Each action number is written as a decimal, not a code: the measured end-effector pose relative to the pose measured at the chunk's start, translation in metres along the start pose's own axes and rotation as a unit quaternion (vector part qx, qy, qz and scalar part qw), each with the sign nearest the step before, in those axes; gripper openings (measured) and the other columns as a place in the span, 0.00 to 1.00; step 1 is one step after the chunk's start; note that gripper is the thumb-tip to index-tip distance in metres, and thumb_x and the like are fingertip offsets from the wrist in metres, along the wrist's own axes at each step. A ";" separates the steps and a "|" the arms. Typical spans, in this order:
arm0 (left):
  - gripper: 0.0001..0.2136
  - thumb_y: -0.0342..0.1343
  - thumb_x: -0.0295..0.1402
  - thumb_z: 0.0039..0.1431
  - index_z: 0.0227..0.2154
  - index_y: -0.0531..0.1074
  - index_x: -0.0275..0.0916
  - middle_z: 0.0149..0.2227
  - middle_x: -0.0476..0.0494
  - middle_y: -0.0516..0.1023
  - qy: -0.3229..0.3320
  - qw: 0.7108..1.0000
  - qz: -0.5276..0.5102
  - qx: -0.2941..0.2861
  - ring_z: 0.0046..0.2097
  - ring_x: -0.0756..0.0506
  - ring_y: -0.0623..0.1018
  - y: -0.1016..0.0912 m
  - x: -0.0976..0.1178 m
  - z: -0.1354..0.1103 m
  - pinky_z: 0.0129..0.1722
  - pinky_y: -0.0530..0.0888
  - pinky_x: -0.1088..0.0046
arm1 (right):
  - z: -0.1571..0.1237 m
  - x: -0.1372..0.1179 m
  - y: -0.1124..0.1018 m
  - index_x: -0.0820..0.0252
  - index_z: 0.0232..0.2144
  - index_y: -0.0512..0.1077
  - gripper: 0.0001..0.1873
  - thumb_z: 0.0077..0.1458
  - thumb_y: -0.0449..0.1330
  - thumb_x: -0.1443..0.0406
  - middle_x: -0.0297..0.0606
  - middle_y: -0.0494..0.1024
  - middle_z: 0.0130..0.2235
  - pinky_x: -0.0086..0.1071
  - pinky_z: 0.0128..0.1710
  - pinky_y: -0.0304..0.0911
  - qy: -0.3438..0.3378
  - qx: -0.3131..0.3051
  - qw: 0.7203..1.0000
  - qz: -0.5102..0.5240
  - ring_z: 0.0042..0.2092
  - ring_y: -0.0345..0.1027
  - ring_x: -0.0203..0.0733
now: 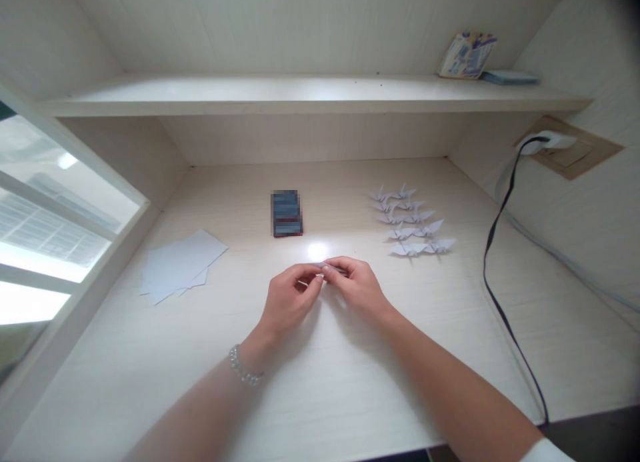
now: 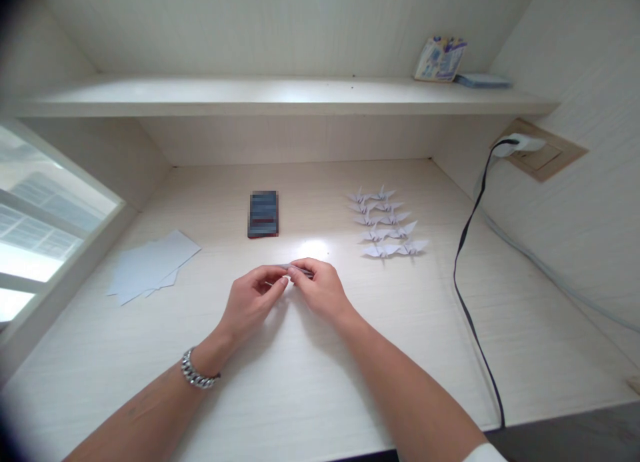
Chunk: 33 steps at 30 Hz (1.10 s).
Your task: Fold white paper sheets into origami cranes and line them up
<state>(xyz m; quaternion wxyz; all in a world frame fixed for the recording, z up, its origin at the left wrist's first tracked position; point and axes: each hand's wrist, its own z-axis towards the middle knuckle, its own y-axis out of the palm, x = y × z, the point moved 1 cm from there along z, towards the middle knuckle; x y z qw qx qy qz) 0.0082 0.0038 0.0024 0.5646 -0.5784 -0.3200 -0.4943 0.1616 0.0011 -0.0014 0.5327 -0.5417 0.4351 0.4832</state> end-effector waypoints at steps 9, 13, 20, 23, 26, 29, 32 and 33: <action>0.15 0.61 0.36 0.46 0.39 0.74 0.37 0.41 0.40 0.77 -0.069 0.992 -0.102 0.010 0.36 0.46 0.76 -0.007 -0.010 0.008 0.35 0.72 0.72 | 0.002 0.004 -0.006 0.62 0.29 0.75 0.12 0.50 0.58 0.58 0.35 0.74 0.24 0.29 0.27 0.60 0.075 -0.032 0.996 0.028 0.27 0.66 0.37; 0.11 0.59 0.37 0.48 0.34 0.76 0.36 0.34 0.42 0.79 -0.088 0.990 -0.099 -0.046 0.33 0.46 0.76 -0.006 -0.009 0.009 0.33 0.72 0.72 | 0.001 0.006 -0.003 0.62 0.29 0.75 0.11 0.50 0.58 0.59 0.36 0.75 0.27 0.30 0.30 0.62 0.072 -0.063 0.995 0.037 0.29 0.67 0.37; 0.09 0.60 0.37 0.47 0.29 0.76 0.36 0.31 0.42 0.79 -0.099 0.988 -0.108 -0.054 0.32 0.46 0.76 -0.006 -0.008 0.009 0.31 0.71 0.73 | 0.001 0.002 -0.003 0.61 0.28 0.75 0.09 0.47 0.61 0.61 0.37 0.77 0.28 0.31 0.30 0.64 0.064 -0.053 0.996 0.037 0.29 0.69 0.38; 0.10 0.60 0.38 0.47 0.28 0.76 0.36 0.31 0.42 0.79 -0.098 0.987 -0.107 -0.067 0.32 0.46 0.75 -0.006 -0.007 0.009 0.31 0.70 0.73 | 0.001 0.001 -0.003 0.61 0.28 0.75 0.09 0.46 0.61 0.62 0.37 0.77 0.27 0.31 0.29 0.64 0.070 -0.061 0.994 0.051 0.29 0.69 0.37; 0.09 0.60 0.37 0.47 0.28 0.75 0.37 0.29 0.43 0.78 -0.098 0.988 -0.098 -0.062 0.30 0.48 0.74 -0.006 -0.007 0.009 0.29 0.69 0.75 | 0.001 0.002 -0.002 0.61 0.29 0.75 0.09 0.44 0.63 0.62 0.37 0.77 0.27 0.31 0.29 0.66 0.080 -0.055 0.992 0.085 0.29 0.70 0.38; 0.08 0.60 0.36 0.47 0.27 0.75 0.37 0.28 0.45 0.77 -0.100 0.988 -0.102 -0.059 0.28 0.49 0.73 -0.007 -0.008 0.010 0.28 0.68 0.75 | 0.001 0.003 -0.002 0.61 0.28 0.75 0.09 0.43 0.64 0.62 0.36 0.76 0.26 0.32 0.29 0.67 0.091 -0.048 0.990 0.096 0.28 0.70 0.38; 0.07 0.60 0.35 0.46 0.27 0.75 0.36 0.26 0.45 0.77 -0.103 0.986 -0.114 -0.061 0.28 0.49 0.73 -0.007 -0.008 0.009 0.27 0.67 0.76 | 0.000 0.001 -0.001 0.62 0.28 0.75 0.10 0.42 0.64 0.62 0.36 0.76 0.26 0.32 0.28 0.67 0.095 -0.053 0.989 0.096 0.28 0.71 0.38; 0.07 0.60 0.35 0.46 0.26 0.75 0.36 0.26 0.45 0.77 -0.104 0.986 -0.116 -0.061 0.27 0.49 0.73 -0.007 -0.008 0.009 0.27 0.67 0.76 | 0.000 0.001 -0.001 0.62 0.28 0.75 0.10 0.42 0.64 0.62 0.36 0.76 0.25 0.31 0.28 0.67 0.096 -0.055 0.989 0.096 0.27 0.71 0.38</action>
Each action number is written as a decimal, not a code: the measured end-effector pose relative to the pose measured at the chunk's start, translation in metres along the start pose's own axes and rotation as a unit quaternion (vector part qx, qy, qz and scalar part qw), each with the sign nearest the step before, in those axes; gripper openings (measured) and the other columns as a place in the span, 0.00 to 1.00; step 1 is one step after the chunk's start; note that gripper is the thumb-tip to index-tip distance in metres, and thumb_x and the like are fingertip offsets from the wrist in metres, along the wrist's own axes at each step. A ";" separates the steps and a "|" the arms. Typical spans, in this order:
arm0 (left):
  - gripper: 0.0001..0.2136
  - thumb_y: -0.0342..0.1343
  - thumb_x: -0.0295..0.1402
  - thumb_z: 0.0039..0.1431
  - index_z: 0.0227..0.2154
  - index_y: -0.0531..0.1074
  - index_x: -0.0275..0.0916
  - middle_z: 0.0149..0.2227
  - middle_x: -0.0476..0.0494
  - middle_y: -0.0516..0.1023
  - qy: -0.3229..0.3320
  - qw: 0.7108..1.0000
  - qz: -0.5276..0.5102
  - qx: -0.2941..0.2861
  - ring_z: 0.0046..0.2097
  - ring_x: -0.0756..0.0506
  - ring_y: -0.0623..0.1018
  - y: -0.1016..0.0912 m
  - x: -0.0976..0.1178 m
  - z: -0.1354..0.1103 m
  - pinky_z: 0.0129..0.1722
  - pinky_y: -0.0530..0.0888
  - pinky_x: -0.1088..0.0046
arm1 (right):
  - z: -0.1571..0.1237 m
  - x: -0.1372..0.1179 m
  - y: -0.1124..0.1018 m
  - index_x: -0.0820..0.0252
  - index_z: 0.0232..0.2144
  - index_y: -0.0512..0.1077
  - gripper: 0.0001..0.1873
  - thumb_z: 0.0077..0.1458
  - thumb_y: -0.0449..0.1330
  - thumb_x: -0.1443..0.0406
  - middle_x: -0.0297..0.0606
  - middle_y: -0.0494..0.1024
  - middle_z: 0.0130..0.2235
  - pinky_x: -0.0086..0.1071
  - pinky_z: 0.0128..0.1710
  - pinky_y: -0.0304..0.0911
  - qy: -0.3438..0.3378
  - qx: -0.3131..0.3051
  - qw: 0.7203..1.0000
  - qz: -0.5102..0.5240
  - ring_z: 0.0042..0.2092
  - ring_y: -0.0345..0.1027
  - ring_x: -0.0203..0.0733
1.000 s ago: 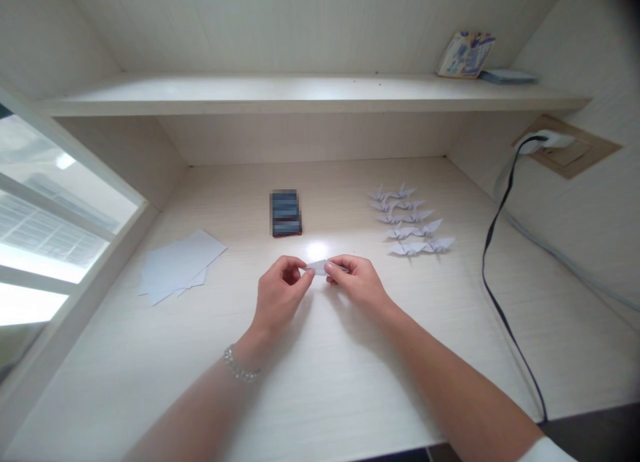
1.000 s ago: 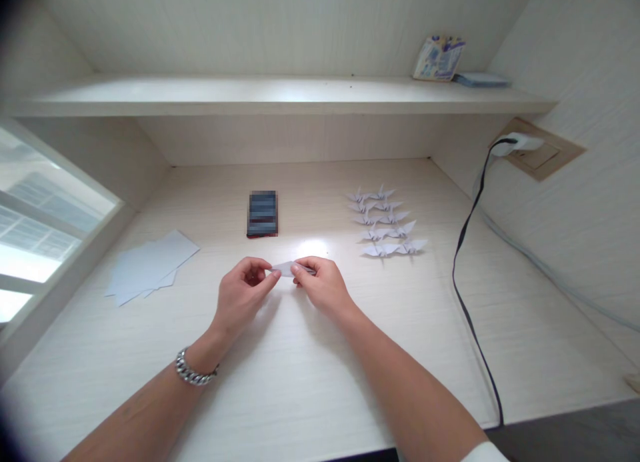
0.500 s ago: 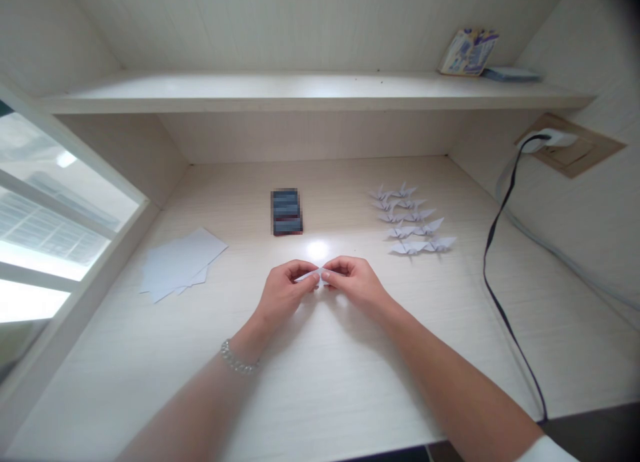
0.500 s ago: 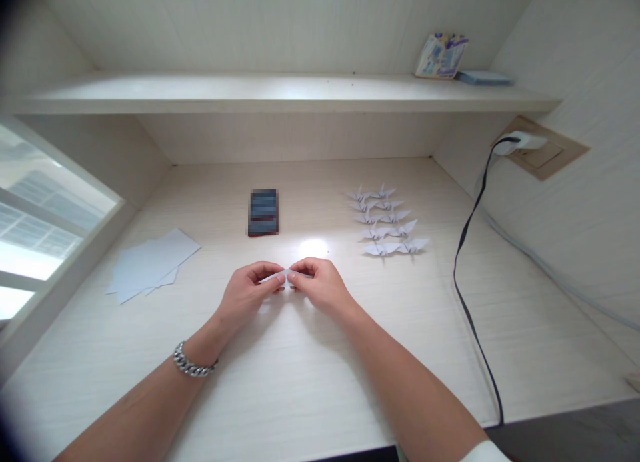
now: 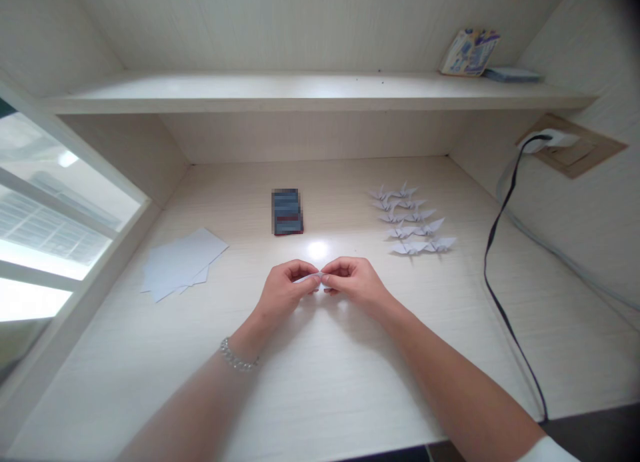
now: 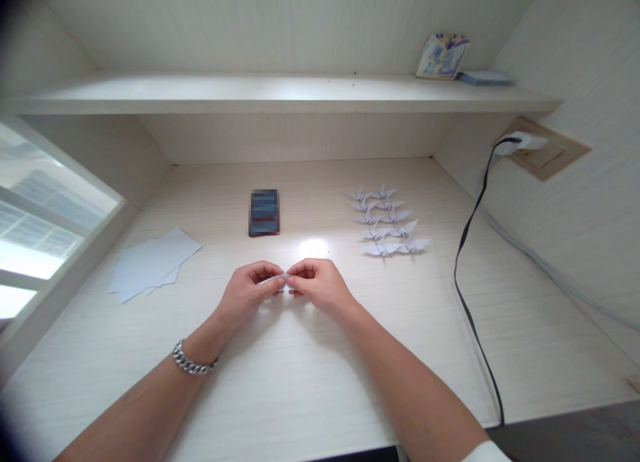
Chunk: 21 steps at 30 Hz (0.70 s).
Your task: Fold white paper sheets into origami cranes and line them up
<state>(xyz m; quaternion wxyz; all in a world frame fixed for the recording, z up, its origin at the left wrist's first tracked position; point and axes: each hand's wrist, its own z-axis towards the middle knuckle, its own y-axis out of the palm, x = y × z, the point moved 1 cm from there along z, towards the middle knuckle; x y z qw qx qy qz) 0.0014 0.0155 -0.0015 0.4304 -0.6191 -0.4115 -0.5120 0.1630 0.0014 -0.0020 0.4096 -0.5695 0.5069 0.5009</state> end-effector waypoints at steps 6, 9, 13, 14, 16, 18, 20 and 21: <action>0.03 0.60 0.31 0.44 0.24 0.75 0.37 0.25 0.47 0.77 0.008 0.999 -0.025 0.028 0.27 0.49 0.73 0.001 -0.002 0.000 0.27 0.68 0.76 | 0.000 0.001 0.001 0.62 0.28 0.76 0.08 0.41 0.64 0.64 0.35 0.77 0.26 0.31 0.28 0.68 0.001 -0.001 1.000 0.029 0.27 0.71 0.37; 0.02 0.60 0.30 0.44 0.24 0.75 0.38 0.26 0.47 0.77 0.017 0.999 -0.026 0.032 0.28 0.49 0.74 0.002 -0.002 -0.001 0.29 0.69 0.76 | -0.001 0.001 0.000 0.62 0.29 0.76 0.09 0.41 0.65 0.64 0.35 0.77 0.26 0.30 0.28 0.68 0.004 -0.013 0.998 0.056 0.27 0.71 0.36; 0.03 0.60 0.31 0.46 0.25 0.76 0.38 0.28 0.45 0.78 0.034 0.999 -0.009 0.025 0.31 0.48 0.75 0.002 -0.001 -0.003 0.32 0.71 0.75 | -0.001 0.001 -0.002 0.62 0.29 0.76 0.11 0.43 0.65 0.60 0.37 0.77 0.29 0.31 0.31 0.68 0.001 -0.029 0.998 0.064 0.30 0.71 0.37; 0.04 0.61 0.32 0.46 0.26 0.76 0.37 0.29 0.45 0.78 0.038 0.999 -0.005 0.023 0.32 0.47 0.76 0.001 -0.001 -0.003 0.33 0.71 0.74 | -0.001 0.001 -0.003 0.62 0.29 0.76 0.11 0.44 0.64 0.60 0.37 0.77 0.30 0.31 0.31 0.68 -0.001 -0.028 0.998 0.058 0.31 0.71 0.37; 0.05 0.61 0.33 0.46 0.27 0.76 0.37 0.30 0.44 0.79 0.043 0.999 0.001 0.018 0.33 0.47 0.76 0.000 -0.002 -0.003 0.34 0.71 0.74 | 0.000 0.002 -0.004 0.62 0.30 0.77 0.11 0.44 0.64 0.60 0.38 0.77 0.30 0.32 0.31 0.67 -0.007 -0.026 0.999 0.033 0.31 0.70 0.37; 0.06 0.61 0.33 0.47 0.28 0.77 0.37 0.31 0.43 0.79 0.042 0.999 0.007 0.016 0.34 0.46 0.76 -0.001 -0.003 -0.003 0.35 0.72 0.73 | 0.000 0.002 -0.005 0.62 0.31 0.77 0.11 0.45 0.63 0.61 0.38 0.77 0.30 0.32 0.31 0.66 -0.018 -0.026 0.999 -0.004 0.31 0.70 0.38; 0.06 0.61 0.33 0.47 0.29 0.77 0.37 0.32 0.43 0.79 0.040 0.999 0.011 0.017 0.34 0.46 0.77 -0.002 -0.004 -0.002 0.35 0.72 0.73 | 0.000 0.001 -0.006 0.62 0.31 0.77 0.10 0.46 0.62 0.62 0.39 0.78 0.29 0.32 0.31 0.65 -0.031 -0.021 0.998 -0.043 0.31 0.70 0.39; 0.06 0.61 0.33 0.47 0.29 0.77 0.37 0.32 0.43 0.79 0.039 0.999 0.011 0.016 0.34 0.46 0.77 -0.002 -0.005 -0.002 0.35 0.72 0.73 | 0.000 0.000 -0.006 0.62 0.31 0.77 0.09 0.46 0.62 0.63 0.39 0.78 0.30 0.31 0.31 0.65 -0.038 -0.015 0.997 -0.059 0.31 0.70 0.39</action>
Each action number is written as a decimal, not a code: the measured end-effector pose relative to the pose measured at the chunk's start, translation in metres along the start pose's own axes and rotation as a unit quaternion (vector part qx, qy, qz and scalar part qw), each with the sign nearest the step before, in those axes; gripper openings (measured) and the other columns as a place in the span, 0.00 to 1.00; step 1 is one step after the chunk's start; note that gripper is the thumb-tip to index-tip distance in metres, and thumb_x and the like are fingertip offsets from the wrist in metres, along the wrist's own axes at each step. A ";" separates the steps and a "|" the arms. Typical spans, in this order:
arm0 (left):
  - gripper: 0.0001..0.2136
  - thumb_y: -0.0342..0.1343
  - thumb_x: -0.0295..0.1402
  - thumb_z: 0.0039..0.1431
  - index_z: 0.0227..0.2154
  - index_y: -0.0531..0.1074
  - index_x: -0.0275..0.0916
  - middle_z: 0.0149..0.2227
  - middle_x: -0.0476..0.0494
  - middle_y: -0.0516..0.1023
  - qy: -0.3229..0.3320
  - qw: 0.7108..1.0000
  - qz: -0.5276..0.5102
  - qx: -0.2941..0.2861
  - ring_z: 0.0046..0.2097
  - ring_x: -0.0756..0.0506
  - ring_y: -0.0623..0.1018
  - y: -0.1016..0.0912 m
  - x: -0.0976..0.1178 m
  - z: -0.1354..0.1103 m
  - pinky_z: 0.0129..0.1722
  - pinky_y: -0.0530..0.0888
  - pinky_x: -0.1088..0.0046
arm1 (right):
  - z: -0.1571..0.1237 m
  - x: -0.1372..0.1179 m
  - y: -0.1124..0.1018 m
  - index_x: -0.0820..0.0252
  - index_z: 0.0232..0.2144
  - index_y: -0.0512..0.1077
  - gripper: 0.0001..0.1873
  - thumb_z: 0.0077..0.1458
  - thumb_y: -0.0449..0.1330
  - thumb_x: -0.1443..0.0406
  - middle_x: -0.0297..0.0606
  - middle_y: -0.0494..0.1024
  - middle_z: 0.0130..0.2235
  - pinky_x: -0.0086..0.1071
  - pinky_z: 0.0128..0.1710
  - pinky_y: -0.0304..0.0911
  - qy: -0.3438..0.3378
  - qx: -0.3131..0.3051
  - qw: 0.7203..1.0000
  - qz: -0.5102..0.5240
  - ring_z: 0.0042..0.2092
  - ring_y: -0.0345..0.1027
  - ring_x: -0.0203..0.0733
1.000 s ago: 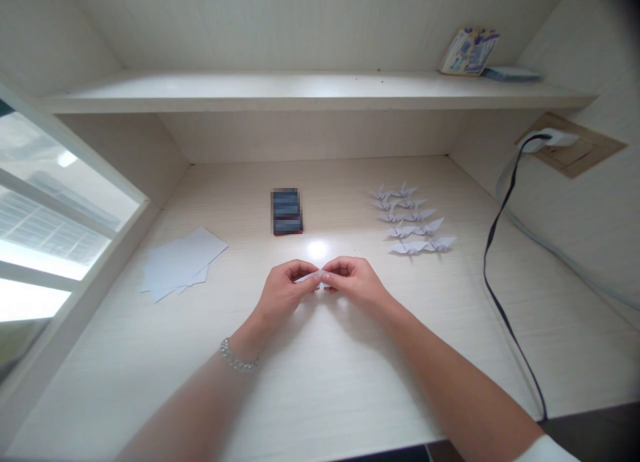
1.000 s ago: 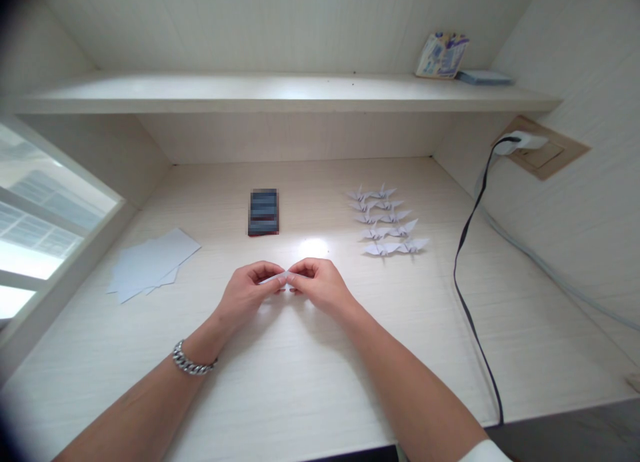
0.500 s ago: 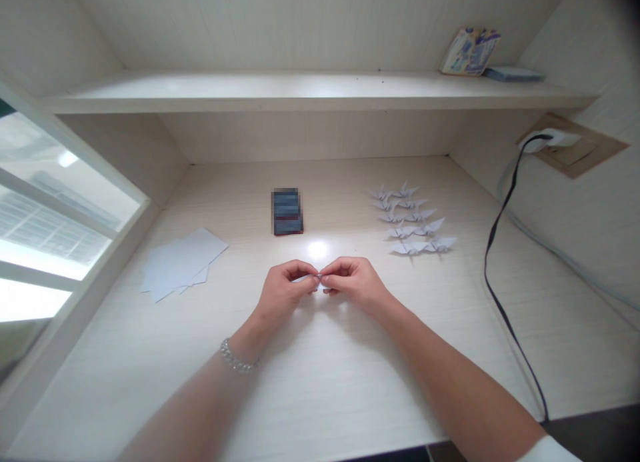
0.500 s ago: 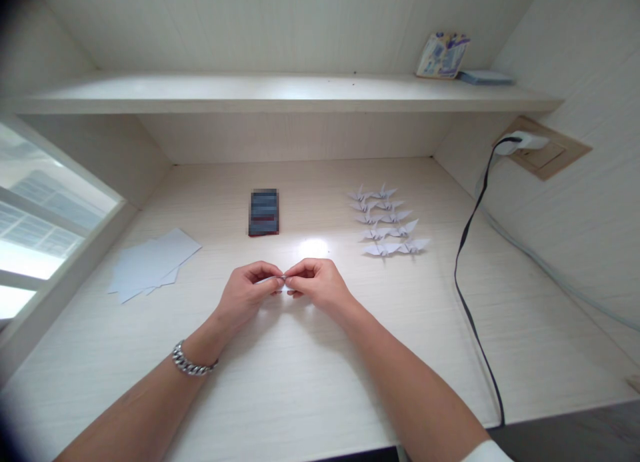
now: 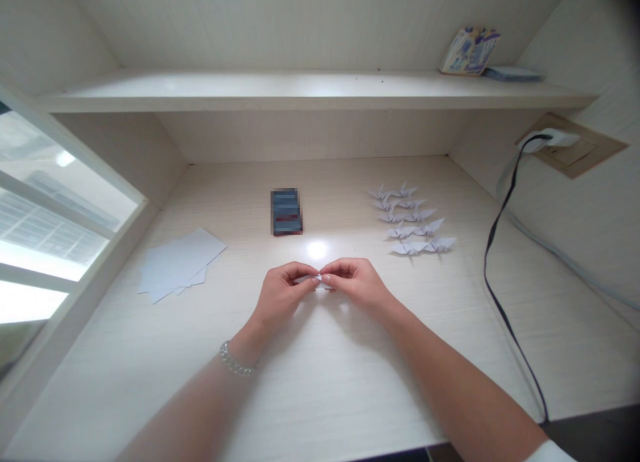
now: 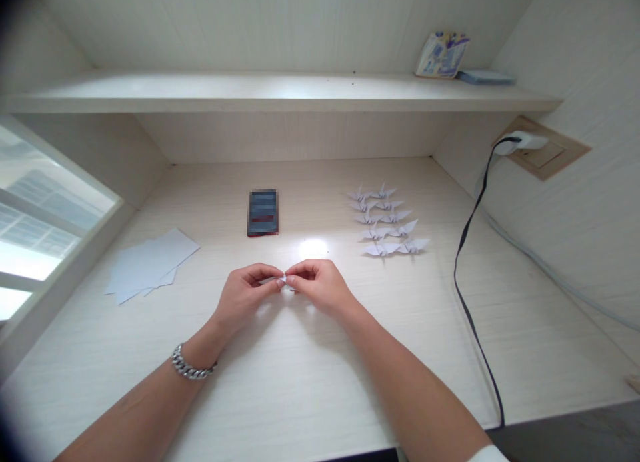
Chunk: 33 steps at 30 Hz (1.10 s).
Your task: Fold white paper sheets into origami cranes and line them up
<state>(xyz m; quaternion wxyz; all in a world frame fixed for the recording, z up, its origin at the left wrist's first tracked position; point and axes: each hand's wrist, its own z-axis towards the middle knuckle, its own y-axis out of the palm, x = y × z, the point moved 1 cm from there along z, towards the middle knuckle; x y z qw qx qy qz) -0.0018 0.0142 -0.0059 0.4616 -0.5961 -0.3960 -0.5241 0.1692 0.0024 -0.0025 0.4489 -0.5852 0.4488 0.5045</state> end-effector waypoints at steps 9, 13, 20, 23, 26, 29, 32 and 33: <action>0.08 0.58 0.33 0.51 0.34 0.76 0.36 0.35 0.42 0.79 -0.020 0.996 -0.089 -0.018 0.34 0.46 0.78 0.001 -0.007 0.003 0.36 0.76 0.68 | -0.005 -0.009 0.001 0.61 0.30 0.77 0.07 0.49 0.58 0.67 0.37 0.79 0.31 0.28 0.31 0.64 -0.026 0.039 0.998 -0.052 0.33 0.71 0.38; 0.11 0.60 0.34 0.50 0.36 0.75 0.36 0.36 0.41 0.79 -0.010 0.999 -0.037 -0.020 0.34 0.45 0.78 -0.001 -0.006 0.002 0.35 0.76 0.70 | -0.005 -0.011 0.003 0.61 0.31 0.77 0.08 0.50 0.58 0.67 0.37 0.79 0.32 0.28 0.33 0.63 -0.031 0.032 0.997 -0.066 0.33 0.71 0.38; 0.10 0.59 0.36 0.51 0.34 0.76 0.35 0.33 0.41 0.79 -0.017 0.999 -0.022 -0.016 0.33 0.45 0.78 0.000 -0.005 0.001 0.34 0.75 0.71 | -0.005 -0.013 0.004 0.61 0.30 0.76 0.08 0.51 0.57 0.66 0.36 0.79 0.31 0.28 0.33 0.63 -0.038 0.027 0.996 -0.082 0.33 0.70 0.37; 0.10 0.59 0.36 0.50 0.34 0.76 0.35 0.33 0.41 0.79 -0.025 0.999 -0.031 -0.016 0.33 0.46 0.78 0.000 -0.007 0.003 0.34 0.75 0.71 | -0.005 -0.012 0.004 0.61 0.30 0.76 0.08 0.52 0.57 0.66 0.36 0.78 0.31 0.28 0.33 0.62 -0.034 0.030 0.996 -0.080 0.33 0.70 0.37; 0.10 0.60 0.36 0.50 0.34 0.76 0.36 0.33 0.41 0.79 -0.031 0.999 -0.035 -0.022 0.33 0.46 0.78 -0.001 -0.007 0.003 0.34 0.75 0.72 | -0.005 -0.010 0.005 0.61 0.30 0.75 0.08 0.52 0.56 0.65 0.36 0.78 0.30 0.29 0.33 0.62 -0.033 0.032 0.995 -0.085 0.33 0.70 0.38; 0.12 0.61 0.36 0.49 0.36 0.75 0.36 0.34 0.41 0.79 -0.032 0.998 -0.044 -0.026 0.34 0.46 0.78 -0.002 -0.006 0.003 0.35 0.75 0.71 | -0.005 -0.009 0.005 0.60 0.32 0.75 0.08 0.53 0.56 0.65 0.36 0.78 0.31 0.29 0.33 0.62 -0.038 0.033 0.994 -0.093 0.33 0.70 0.38; 0.12 0.60 0.36 0.49 0.37 0.75 0.36 0.34 0.41 0.79 -0.027 0.998 -0.038 -0.030 0.34 0.45 0.78 -0.001 -0.005 0.003 0.34 0.75 0.71 | -0.005 -0.010 0.005 0.61 0.32 0.75 0.08 0.53 0.56 0.65 0.37 0.78 0.32 0.29 0.34 0.62 -0.050 0.032 0.993 -0.102 0.34 0.70 0.38; 0.12 0.60 0.37 0.50 0.36 0.75 0.36 0.33 0.41 0.79 -0.025 0.999 -0.031 -0.029 0.33 0.45 0.78 -0.001 -0.004 0.003 0.34 0.75 0.71 | -0.005 -0.010 0.006 0.61 0.32 0.75 0.08 0.53 0.56 0.66 0.37 0.78 0.32 0.29 0.34 0.63 -0.055 0.032 0.993 -0.104 0.34 0.70 0.38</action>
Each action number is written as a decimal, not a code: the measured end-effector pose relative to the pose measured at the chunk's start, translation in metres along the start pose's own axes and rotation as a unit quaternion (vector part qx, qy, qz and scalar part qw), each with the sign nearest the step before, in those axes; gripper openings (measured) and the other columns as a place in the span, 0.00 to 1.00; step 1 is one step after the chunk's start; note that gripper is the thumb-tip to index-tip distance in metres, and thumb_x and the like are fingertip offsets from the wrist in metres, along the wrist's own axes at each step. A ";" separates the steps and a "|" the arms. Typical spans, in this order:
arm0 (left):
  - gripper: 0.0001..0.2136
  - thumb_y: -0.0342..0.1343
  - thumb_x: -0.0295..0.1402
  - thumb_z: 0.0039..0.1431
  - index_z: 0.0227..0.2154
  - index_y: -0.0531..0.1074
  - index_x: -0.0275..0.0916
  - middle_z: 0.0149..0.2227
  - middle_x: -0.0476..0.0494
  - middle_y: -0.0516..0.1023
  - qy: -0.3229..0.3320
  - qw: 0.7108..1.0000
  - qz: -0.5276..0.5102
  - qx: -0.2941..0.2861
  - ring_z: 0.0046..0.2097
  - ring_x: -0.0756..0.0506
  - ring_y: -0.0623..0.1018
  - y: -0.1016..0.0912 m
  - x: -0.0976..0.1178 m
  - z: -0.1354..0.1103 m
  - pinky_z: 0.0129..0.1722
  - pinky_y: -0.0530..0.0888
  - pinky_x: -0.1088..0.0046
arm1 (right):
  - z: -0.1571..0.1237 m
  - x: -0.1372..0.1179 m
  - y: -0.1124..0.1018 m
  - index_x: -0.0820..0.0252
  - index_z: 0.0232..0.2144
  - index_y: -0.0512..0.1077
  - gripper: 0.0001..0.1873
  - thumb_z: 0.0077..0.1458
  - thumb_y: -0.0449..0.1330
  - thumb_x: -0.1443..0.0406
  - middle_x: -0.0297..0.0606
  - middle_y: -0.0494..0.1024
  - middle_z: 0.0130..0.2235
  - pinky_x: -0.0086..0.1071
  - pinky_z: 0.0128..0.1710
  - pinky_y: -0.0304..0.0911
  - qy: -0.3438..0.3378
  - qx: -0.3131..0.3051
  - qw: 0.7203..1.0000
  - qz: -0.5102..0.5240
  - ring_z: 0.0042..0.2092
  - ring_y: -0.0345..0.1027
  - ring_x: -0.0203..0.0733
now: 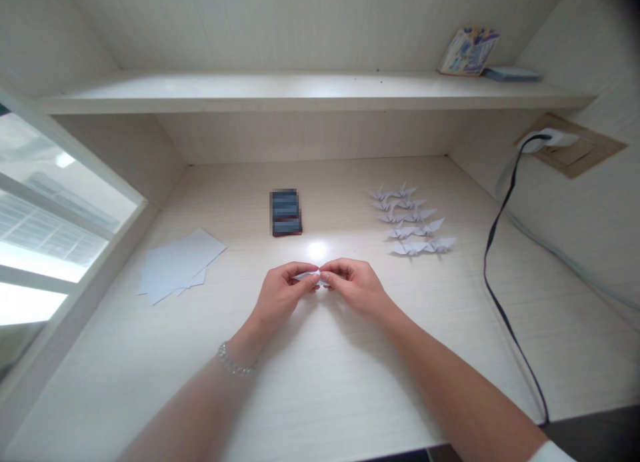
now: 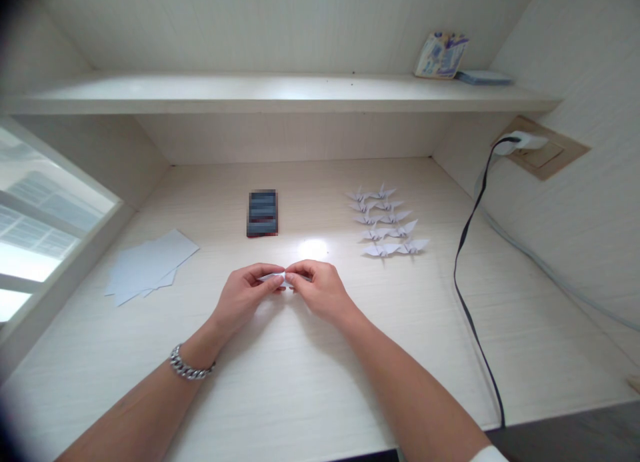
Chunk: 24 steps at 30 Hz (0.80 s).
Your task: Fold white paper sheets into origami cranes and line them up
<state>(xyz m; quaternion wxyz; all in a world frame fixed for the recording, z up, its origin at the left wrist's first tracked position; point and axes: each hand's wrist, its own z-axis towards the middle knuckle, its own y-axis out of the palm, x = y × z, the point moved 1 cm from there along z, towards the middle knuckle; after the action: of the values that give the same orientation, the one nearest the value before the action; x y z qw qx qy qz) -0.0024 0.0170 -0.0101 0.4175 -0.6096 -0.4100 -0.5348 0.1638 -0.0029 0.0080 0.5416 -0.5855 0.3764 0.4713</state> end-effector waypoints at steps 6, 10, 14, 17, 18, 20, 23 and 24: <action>0.11 0.59 0.37 0.51 0.33 0.76 0.35 0.32 0.41 0.79 0.018 0.999 0.015 0.022 0.31 0.46 0.78 0.003 0.001 0.000 0.33 0.76 0.70 | 0.000 -0.002 0.000 0.60 0.32 0.75 0.08 0.53 0.56 0.66 0.37 0.78 0.33 0.29 0.36 0.63 -0.005 0.007 1.000 0.000 0.35 0.71 0.38; 0.10 0.59 0.37 0.51 0.32 0.76 0.35 0.31 0.42 0.79 0.024 0.999 0.017 0.031 0.30 0.46 0.78 0.004 0.002 0.000 0.32 0.76 0.71 | 0.000 0.000 0.001 0.61 0.31 0.75 0.08 0.53 0.56 0.66 0.37 0.78 0.32 0.29 0.34 0.63 0.004 0.007 1.000 0.007 0.34 0.71 0.38; 0.10 0.59 0.37 0.51 0.32 0.75 0.35 0.30 0.42 0.79 0.026 0.999 0.023 0.035 0.30 0.46 0.78 0.004 0.003 -0.001 0.31 0.76 0.71 | 0.002 0.004 0.002 0.61 0.31 0.74 0.08 0.53 0.55 0.65 0.37 0.78 0.31 0.29 0.33 0.63 0.014 0.004 1.000 0.024 0.33 0.70 0.38; 0.11 0.58 0.37 0.52 0.32 0.76 0.34 0.31 0.42 0.79 0.030 0.998 0.028 0.038 0.30 0.46 0.78 0.004 0.004 -0.002 0.32 0.76 0.70 | 0.003 0.006 0.003 0.61 0.32 0.74 0.09 0.53 0.55 0.64 0.38 0.78 0.32 0.29 0.33 0.63 0.017 0.005 0.999 0.030 0.33 0.70 0.38; 0.11 0.58 0.38 0.52 0.32 0.76 0.34 0.31 0.41 0.79 0.031 0.998 0.031 0.040 0.31 0.46 0.78 0.005 0.004 -0.002 0.32 0.76 0.70 | 0.003 0.006 0.003 0.61 0.32 0.74 0.08 0.53 0.56 0.64 0.38 0.78 0.32 0.29 0.33 0.63 0.017 0.004 0.999 0.027 0.34 0.70 0.38; 0.11 0.58 0.38 0.51 0.32 0.76 0.35 0.31 0.41 0.80 0.035 0.998 0.034 0.043 0.31 0.45 0.78 0.005 0.004 -0.002 0.32 0.76 0.70 | 0.002 0.005 0.002 0.61 0.32 0.74 0.08 0.53 0.56 0.64 0.37 0.78 0.32 0.30 0.34 0.63 0.016 0.002 1.000 0.015 0.34 0.71 0.39; 0.11 0.59 0.38 0.50 0.32 0.76 0.36 0.32 0.42 0.80 0.033 0.998 0.023 0.041 0.32 0.45 0.78 0.005 0.003 -0.002 0.33 0.75 0.70 | 0.001 0.003 0.000 0.60 0.32 0.74 0.08 0.53 0.56 0.65 0.37 0.78 0.33 0.30 0.35 0.62 0.002 0.004 1.000 -0.025 0.35 0.71 0.39; 0.11 0.60 0.38 0.49 0.33 0.76 0.36 0.32 0.42 0.80 0.029 0.999 0.015 0.041 0.32 0.45 0.79 0.005 0.003 -0.002 0.34 0.75 0.70 | 0.000 0.002 0.000 0.60 0.32 0.74 0.08 0.53 0.55 0.65 0.37 0.78 0.33 0.30 0.35 0.62 -0.007 0.008 0.999 -0.040 0.35 0.70 0.39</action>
<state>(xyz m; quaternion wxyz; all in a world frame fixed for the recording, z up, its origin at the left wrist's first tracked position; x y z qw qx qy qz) 0.0023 0.0136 -0.0075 0.4618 -0.5823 -0.4099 -0.5288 0.1646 -0.0026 0.0060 0.5672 -0.5924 0.3529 0.4503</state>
